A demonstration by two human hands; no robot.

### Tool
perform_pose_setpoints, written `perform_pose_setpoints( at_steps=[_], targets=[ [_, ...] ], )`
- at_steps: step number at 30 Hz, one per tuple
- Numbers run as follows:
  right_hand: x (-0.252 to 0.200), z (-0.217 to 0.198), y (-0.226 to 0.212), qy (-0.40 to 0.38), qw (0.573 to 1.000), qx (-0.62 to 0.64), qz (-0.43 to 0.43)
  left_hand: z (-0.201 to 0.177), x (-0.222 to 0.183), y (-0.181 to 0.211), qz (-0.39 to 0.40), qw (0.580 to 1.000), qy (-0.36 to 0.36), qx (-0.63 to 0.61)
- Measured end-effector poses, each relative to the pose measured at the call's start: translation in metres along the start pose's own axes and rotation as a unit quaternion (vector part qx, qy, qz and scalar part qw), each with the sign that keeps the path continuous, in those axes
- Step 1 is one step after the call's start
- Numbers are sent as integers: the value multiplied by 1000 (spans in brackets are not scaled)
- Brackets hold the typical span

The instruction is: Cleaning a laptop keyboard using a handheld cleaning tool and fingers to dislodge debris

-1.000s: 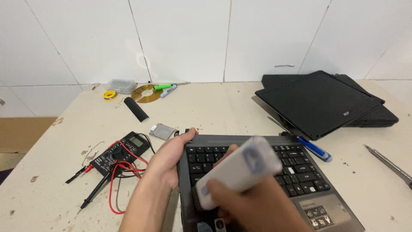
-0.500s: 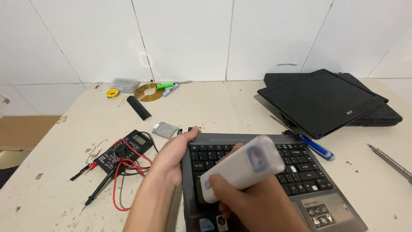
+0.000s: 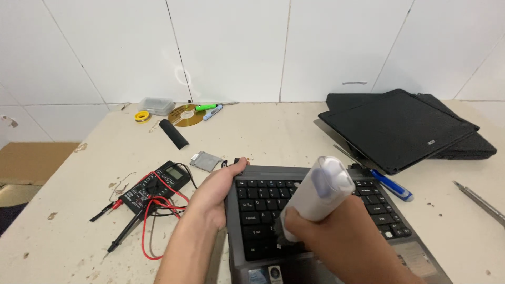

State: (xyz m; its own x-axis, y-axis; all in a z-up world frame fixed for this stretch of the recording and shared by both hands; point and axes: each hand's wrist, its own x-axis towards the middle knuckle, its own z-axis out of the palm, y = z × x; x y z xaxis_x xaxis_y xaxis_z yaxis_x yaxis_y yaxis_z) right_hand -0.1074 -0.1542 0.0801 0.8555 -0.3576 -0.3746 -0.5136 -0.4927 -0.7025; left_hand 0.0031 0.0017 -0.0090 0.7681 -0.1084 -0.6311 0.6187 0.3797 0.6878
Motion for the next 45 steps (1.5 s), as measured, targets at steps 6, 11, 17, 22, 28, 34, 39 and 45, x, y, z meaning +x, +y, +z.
perform_pose_setpoints(
  at_steps=[6, 11, 17, 22, 28, 34, 39, 45],
  targets=[
    [47, 9, 62, -59, 982, 170, -66, -13, 24, -6, -37, 998, -37, 24],
    [25, -10, 39, -31, 992, 122, -24, 0, 0, 1, -7, 1000, -9, 7],
    [55, -19, 64, -52, 985, 158, -46, 2, -2, 1, -11, 1000, 24, 16],
    [59, -30, 67, -153, 953, 235, -115, 4, -7, 4, -30, 999, 30, 23],
    [73, -38, 80, -46, 973, 218, -59, 10, -14, 5, -33, 998, 53, 17],
    [88, -53, 101, 51, 989, 138, -31, 11, -15, 5, -50, 997, 64, 18],
    [95, -61, 109, -13, 979, 205, -18, 27, -24, 6, -52, 993, 105, 16],
    [98, -71, 113, 4, 984, 176, -34, 36, -26, 4, -83, 989, 121, 27]
  ],
)
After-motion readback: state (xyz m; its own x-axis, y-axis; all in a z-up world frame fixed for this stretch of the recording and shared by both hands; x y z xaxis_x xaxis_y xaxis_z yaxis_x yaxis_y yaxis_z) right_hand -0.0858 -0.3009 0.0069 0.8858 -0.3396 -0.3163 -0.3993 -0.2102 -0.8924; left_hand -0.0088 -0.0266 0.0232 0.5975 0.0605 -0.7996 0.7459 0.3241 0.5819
